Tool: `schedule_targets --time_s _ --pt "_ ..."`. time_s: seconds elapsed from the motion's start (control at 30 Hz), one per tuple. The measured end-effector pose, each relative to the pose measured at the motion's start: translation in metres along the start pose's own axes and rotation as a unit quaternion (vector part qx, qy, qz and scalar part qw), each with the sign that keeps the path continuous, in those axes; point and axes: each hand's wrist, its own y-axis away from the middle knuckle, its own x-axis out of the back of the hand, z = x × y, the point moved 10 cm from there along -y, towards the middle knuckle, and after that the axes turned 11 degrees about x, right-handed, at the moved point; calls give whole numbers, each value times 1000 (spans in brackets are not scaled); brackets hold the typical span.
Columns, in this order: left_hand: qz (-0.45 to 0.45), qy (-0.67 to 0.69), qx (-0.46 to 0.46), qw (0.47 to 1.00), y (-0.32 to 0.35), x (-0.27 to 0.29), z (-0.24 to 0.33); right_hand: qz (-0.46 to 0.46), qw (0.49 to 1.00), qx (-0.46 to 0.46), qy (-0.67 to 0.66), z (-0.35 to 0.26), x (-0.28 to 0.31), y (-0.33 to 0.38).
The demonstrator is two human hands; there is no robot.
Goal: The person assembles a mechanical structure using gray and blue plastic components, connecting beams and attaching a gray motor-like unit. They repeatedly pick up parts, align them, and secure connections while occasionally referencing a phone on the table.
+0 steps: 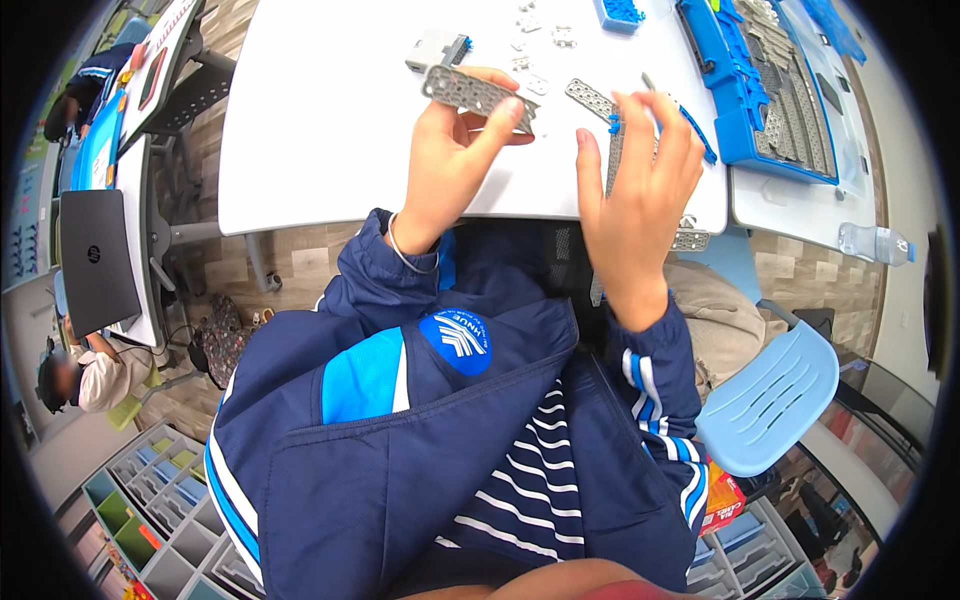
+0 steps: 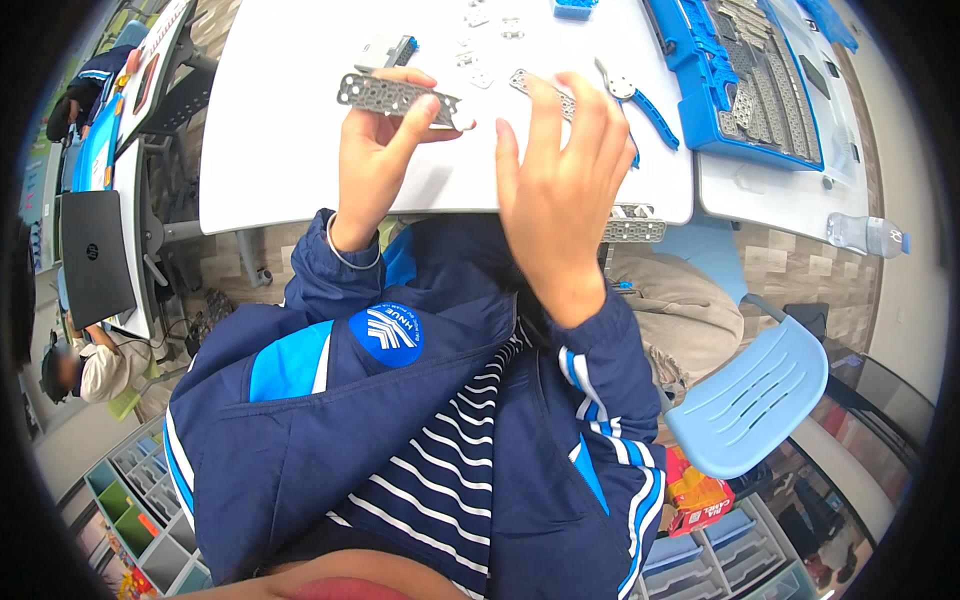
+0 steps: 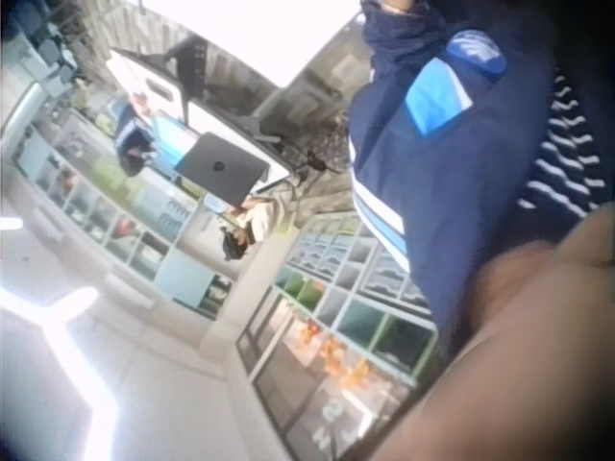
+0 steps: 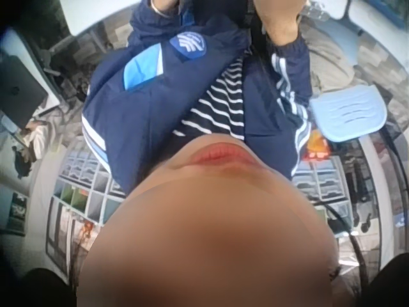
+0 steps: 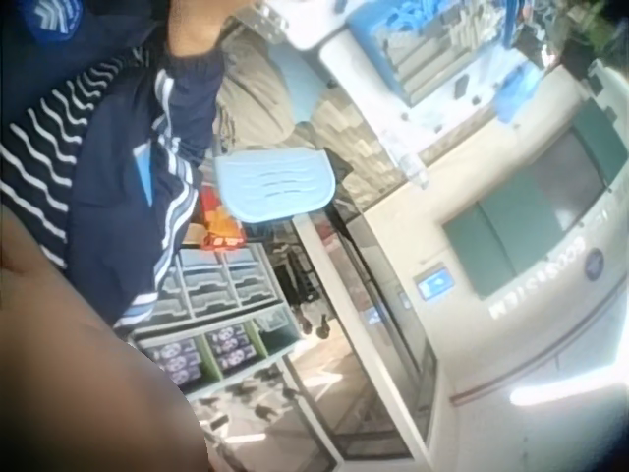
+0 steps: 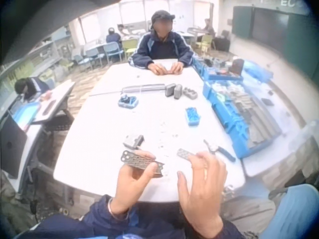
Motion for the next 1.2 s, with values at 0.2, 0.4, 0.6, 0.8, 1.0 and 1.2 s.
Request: schedule_targets --time_s 0.2,0.4,0.6,0.8,1.0,1.2 --pt "-50 -74 -142 986 34 -20 37 -100 890 -206 -394 -3 -24 17" --pt "-75 -79 -300 948 56 -29 64 -151 813 -244 -508 -8 -14 31" --pt "-262 -55 -12 963 51 -51 45 -35 981 -44 -187 4 26 16" --pt "-335 -61 245 908 68 -67 11 -55 979 121 -155 -16 29 6" --pt "-229 -20 225 947 55 -65 -7 -90 964 27 -248 16 19 -1" --pt "-222 -126 67 964 47 -65 12 -79 963 -28 -256 41 34 -4"
